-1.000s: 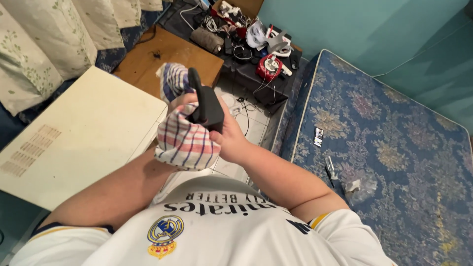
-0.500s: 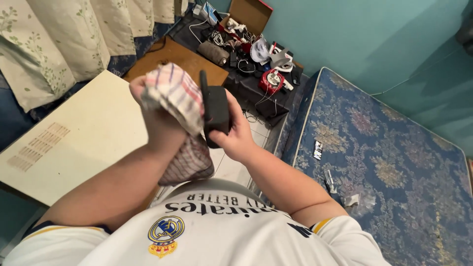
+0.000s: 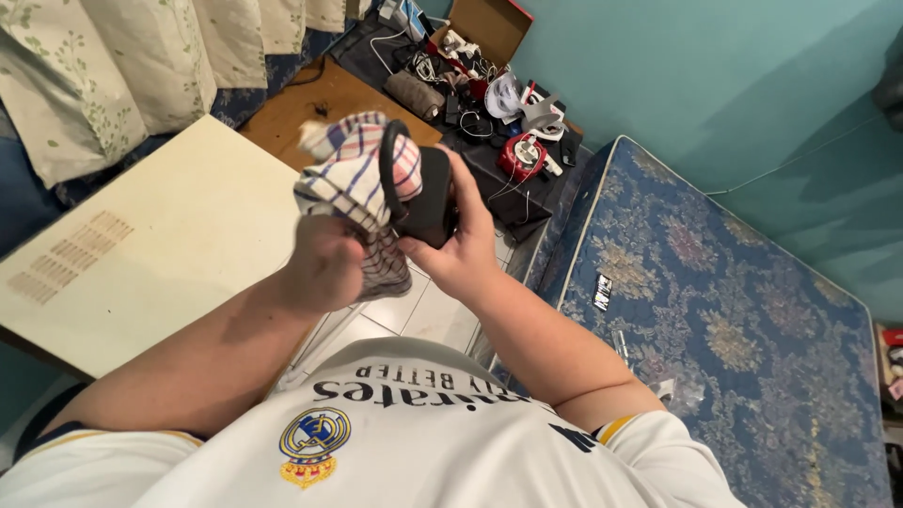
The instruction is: Wipe down a microwave and various personal electronic devices including a portable pump and massage tool with a cloth.
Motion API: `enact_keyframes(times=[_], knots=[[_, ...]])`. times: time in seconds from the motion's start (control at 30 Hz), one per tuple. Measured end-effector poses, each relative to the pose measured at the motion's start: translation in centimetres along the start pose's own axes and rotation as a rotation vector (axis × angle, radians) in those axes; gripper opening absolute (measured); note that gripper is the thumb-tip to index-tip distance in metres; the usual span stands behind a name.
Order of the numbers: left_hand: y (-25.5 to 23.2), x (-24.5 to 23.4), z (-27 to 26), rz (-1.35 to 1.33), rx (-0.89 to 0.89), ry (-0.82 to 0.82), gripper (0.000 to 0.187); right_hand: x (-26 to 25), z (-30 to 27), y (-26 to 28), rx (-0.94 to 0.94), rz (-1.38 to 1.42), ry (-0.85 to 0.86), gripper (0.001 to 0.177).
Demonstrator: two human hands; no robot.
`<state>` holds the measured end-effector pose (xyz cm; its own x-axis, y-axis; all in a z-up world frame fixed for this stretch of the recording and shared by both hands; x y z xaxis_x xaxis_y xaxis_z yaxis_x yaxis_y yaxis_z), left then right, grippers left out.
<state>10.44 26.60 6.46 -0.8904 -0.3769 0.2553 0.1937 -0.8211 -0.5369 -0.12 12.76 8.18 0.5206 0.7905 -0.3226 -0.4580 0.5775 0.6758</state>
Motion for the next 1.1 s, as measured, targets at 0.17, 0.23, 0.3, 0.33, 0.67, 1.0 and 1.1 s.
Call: enact_keyframes(times=[0.17, 0.23, 0.3, 0.33, 0.67, 1.0, 1.1], knots=[[-1.5, 1.2, 1.3, 0.201, 0.065, 0.186, 0.061, 0.0, 1.0, 1.5, -0.012, -0.125, 0.012, 0.099], [-1.5, 0.8, 1.4, 0.399, 0.088, 0.181, 0.059, 0.0, 0.9, 0.8, -0.01, -0.189, -0.008, 0.098], [-0.6, 0.2, 0.9, 0.47, 0.025, 0.16, 0.054, 0.3, 0.4, -0.9, 0.054, -0.068, 0.015, 0.095], [-0.1, 0.1, 0.4, 0.47, 0.024, 0.159, 0.054, 0.6, -0.3, -2.3, 0.056, -0.067, 0.016, 0.095], [6.5, -2.8, -1.2, -0.21, -0.313, -0.319, 0.062, 1.9, -1.4, -5.9, 0.227, 0.451, 0.025, 0.098], [1.4, 0.3, 0.3, -0.365, -0.423, 0.19, 0.077, 2.1, -0.8, -3.7, 0.193, 0.201, 0.09, 0.087], [3.5, 0.0, -1.0, -0.047, -0.591, 0.152, 0.072, 1.8, -0.8, -2.2, 0.037, -0.041, 0.148, 0.082]])
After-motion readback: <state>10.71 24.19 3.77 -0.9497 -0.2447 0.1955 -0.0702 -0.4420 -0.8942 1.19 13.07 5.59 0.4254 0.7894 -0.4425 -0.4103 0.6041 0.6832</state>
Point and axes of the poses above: each hand's wrist, its own z-axis towards the middle knuckle, its own x-axis out of the palm, y = z × x, the point moved 5 cm from there along z, towards the middle knuckle, and after that the axes turned 1 degree about x, right-handed, at the moved point
